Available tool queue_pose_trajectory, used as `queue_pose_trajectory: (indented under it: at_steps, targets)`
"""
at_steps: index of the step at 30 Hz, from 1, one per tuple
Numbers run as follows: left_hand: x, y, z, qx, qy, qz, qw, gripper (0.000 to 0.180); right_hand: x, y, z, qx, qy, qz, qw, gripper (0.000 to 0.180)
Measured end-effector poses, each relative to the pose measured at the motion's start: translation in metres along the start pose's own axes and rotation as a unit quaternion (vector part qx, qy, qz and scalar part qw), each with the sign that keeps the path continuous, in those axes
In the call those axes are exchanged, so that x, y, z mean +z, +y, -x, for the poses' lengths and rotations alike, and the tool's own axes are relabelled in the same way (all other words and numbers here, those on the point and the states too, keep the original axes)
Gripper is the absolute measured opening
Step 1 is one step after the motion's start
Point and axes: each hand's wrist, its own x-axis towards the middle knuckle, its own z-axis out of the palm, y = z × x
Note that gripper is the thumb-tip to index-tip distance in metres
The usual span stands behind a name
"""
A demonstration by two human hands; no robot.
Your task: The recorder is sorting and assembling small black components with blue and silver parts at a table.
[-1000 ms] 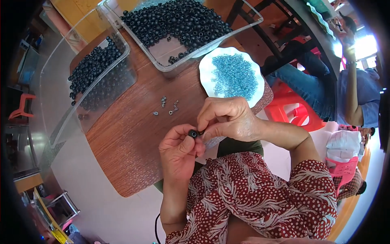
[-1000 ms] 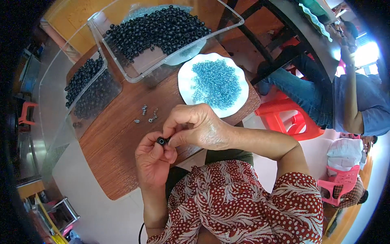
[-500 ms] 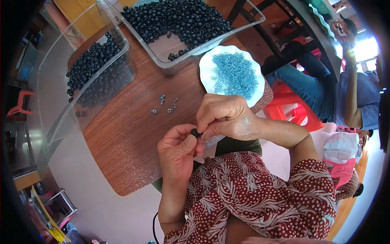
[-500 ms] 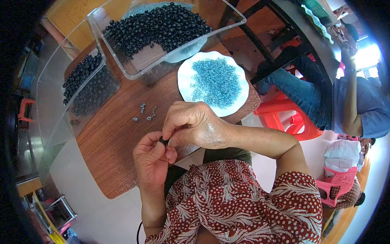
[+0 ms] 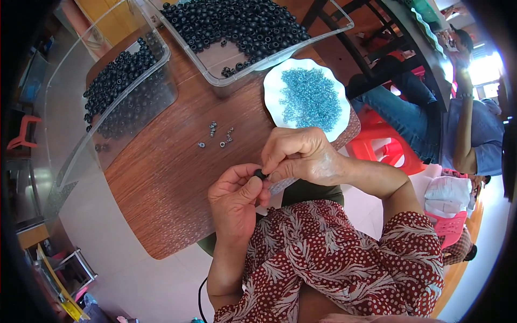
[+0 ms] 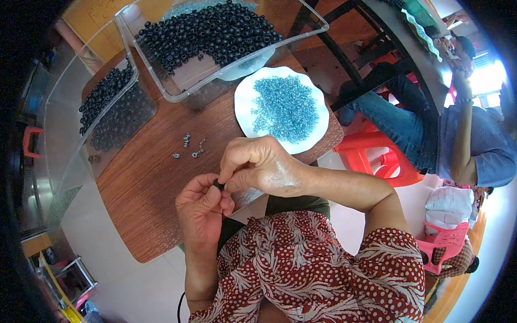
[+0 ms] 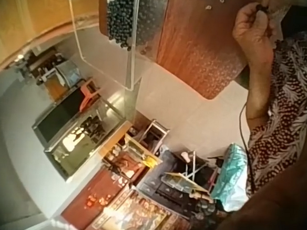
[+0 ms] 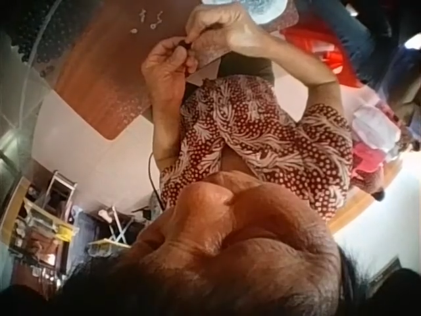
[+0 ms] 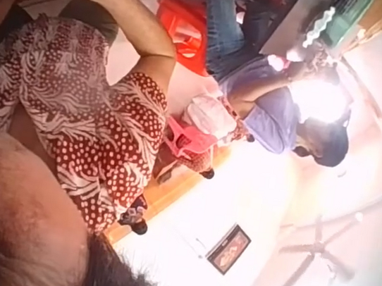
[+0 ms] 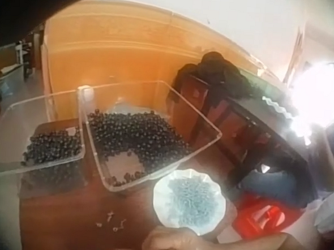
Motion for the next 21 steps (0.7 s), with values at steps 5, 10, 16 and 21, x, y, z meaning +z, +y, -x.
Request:
queue_pose_trajectory:
  at_steps: [5, 10, 16, 21]
  targets:
    - [-0.001, -0.002, 0.0, -0.009, -0.001, -0.008, 1.0, 0.022, -0.007, 0.002, -0.004, 0.15, -0.054, -0.145, 0.976, 0.019]
    - [-0.004, -0.005, 0.0, -0.012, -0.015, -0.016, 1.0, 0.022, -0.015, 0.002, -0.009, 0.175, -0.103, -0.124, 0.971, 0.029]
    - [-0.003, -0.009, -0.001, -0.022, -0.017, -0.004, 1.0, 0.02, -0.015, 0.012, -0.007, 0.219, -0.112, -0.183, 0.952, 0.028]
    - [-0.003, -0.012, 0.0, -0.016, -0.015, 0.012, 1.0, 0.021, -0.012, 0.015, -0.004, 0.199, -0.107, -0.196, 0.954, 0.022]
